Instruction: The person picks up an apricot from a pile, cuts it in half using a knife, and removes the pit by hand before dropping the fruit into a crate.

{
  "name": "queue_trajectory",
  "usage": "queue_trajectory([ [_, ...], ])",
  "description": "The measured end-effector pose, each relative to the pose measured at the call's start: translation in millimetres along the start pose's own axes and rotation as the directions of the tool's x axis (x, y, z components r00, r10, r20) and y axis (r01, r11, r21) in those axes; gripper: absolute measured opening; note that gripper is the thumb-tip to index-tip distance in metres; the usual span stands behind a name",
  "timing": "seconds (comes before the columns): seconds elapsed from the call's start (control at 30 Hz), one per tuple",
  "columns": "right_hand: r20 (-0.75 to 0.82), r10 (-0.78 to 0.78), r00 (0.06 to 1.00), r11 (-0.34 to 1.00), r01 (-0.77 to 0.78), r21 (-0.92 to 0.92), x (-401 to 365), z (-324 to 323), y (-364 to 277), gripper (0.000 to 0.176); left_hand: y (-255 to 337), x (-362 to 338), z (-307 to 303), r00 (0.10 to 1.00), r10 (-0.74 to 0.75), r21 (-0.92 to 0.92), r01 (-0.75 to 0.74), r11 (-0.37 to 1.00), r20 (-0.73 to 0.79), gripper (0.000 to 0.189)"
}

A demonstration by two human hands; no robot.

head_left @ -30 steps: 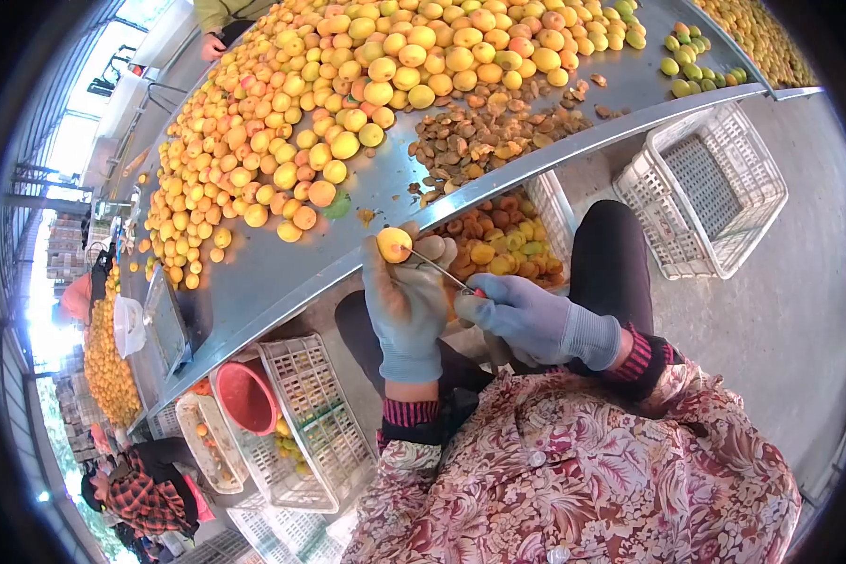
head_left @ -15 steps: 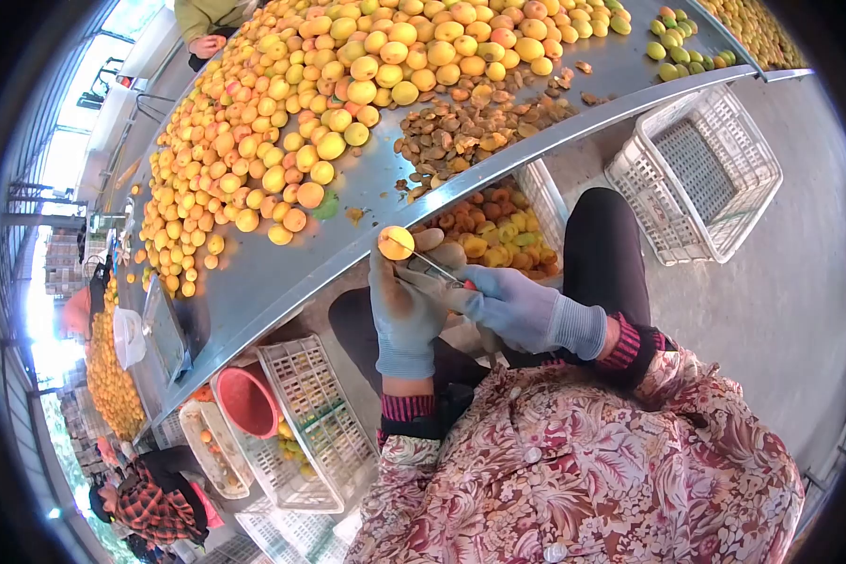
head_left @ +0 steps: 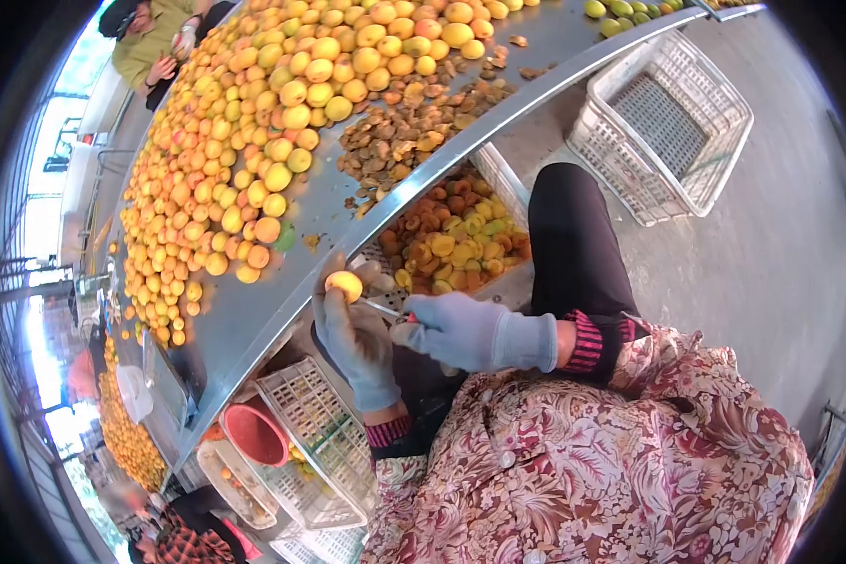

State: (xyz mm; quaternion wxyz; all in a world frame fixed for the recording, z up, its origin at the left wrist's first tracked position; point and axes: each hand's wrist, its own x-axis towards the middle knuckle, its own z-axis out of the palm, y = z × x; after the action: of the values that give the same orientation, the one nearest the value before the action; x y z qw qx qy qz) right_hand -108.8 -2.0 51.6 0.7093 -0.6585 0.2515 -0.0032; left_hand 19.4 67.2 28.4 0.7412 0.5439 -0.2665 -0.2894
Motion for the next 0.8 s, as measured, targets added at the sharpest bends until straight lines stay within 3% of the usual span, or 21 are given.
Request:
queue_trajectory([
  [0.07,0.014,0.007,1.0,0.995,-0.006,-0.101,3,5,0,0.036,-7,-6,-3,0.998,-0.054,-0.035,0.055,0.998,0.031,0.045],
  [0.13,0.001,0.022,1.0,0.993,-0.022,-0.117,5,10,3,0.039,1,-15,18,0.998,-0.027,-0.085,0.021,0.996,-0.062,0.045],
  [0.2,-0.076,-0.063,0.995,0.98,0.047,-0.192,13,16,18,0.039,-4,-12,20,0.998,-0.028,-0.053,0.025,0.998,-0.048,0.047],
  [0.27,-0.117,-0.129,0.985,0.96,0.094,-0.264,19,19,37,0.041,-5,-6,13,0.947,-0.323,-0.412,0.293,0.863,-0.002,0.049],
  [0.3,-0.143,-0.209,0.967,0.928,0.15,-0.341,21,18,34,0.042,-5,4,11,0.92,-0.294,-0.572,0.392,0.72,0.261,0.049],
  [0.33,-0.124,-0.217,0.968,0.925,0.164,-0.342,20,14,31,0.042,-4,4,12,0.927,-0.286,-0.573,0.375,0.729,0.243,0.049],
  [0.4,-0.032,-0.041,0.999,0.993,0.037,-0.115,12,4,19,0.039,3,-2,17,0.936,-0.351,-0.314,0.323,0.893,-0.034,0.048],
  [0.43,-0.024,-0.06,0.998,0.987,0.055,-0.151,9,-1,14,0.04,-3,-3,14,0.966,-0.249,-0.218,0.228,0.949,-0.072,0.047],
  [0.47,-0.008,-0.068,0.998,0.986,0.066,-0.155,10,-2,15,0.04,-4,0,11,0.968,-0.237,-0.215,0.214,0.953,-0.086,0.047],
  [0.57,-0.044,-0.085,0.995,0.965,0.072,-0.254,13,-1,23,0.042,-13,2,0,0.876,-0.481,-0.511,0.427,0.746,0.029,0.05],
  [0.6,-0.042,-0.085,0.995,0.963,0.072,-0.259,12,-3,22,0.042,-12,4,0,0.878,-0.479,-0.515,0.423,0.745,0.028,0.05],
  [0.67,0.003,-0.023,1.0,0.966,0.023,-0.256,10,-7,19,0.04,-8,7,0,0.805,-0.577,-0.497,0.559,0.664,0.136,0.048],
  [0.8,-0.014,-0.048,0.999,0.987,0.045,-0.155,10,-9,27,0.038,-4,6,1,0.867,-0.496,-0.449,0.462,0.765,0.046,0.047],
])
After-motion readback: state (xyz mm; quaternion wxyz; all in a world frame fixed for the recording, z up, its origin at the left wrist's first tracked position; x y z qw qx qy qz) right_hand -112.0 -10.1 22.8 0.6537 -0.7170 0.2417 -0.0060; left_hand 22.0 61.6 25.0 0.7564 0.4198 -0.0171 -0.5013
